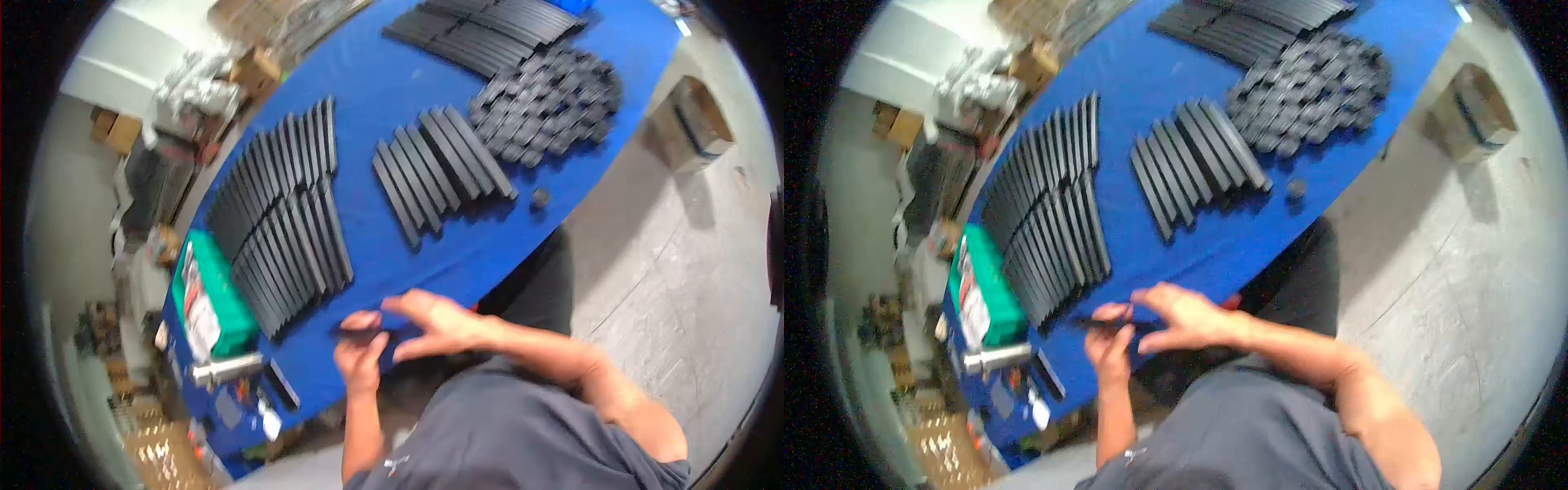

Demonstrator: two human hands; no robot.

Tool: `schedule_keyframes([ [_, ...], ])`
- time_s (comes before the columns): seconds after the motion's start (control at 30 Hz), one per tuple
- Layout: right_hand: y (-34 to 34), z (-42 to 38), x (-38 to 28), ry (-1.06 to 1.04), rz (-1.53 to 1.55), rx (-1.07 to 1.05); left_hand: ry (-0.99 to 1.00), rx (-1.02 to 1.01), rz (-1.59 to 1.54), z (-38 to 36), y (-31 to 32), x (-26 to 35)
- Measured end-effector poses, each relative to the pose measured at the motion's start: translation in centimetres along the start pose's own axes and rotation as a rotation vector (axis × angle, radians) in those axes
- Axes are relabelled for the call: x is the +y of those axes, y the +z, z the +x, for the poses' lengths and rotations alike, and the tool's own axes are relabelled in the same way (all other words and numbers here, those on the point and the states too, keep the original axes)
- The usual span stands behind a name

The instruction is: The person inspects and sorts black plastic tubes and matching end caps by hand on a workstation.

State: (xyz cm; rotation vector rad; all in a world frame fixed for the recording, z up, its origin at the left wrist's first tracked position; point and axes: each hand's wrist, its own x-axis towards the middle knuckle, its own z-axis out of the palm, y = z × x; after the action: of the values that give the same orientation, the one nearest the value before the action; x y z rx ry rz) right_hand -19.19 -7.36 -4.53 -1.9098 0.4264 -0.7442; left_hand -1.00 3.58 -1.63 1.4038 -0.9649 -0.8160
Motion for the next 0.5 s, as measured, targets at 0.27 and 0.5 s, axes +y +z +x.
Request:
schedule_keyframes([
  [0.27,-0.6,0.9,-0.8,0.083,0.097,-0.150,-0.496,0.218,-0.361,-2.5,-1.3,-1.0],
  [0.5,-1.3,0.6,0.5,0.051,0.038,-0.106,0.289,-0.005,0.782,-2.1,-0.1,1.1],
])
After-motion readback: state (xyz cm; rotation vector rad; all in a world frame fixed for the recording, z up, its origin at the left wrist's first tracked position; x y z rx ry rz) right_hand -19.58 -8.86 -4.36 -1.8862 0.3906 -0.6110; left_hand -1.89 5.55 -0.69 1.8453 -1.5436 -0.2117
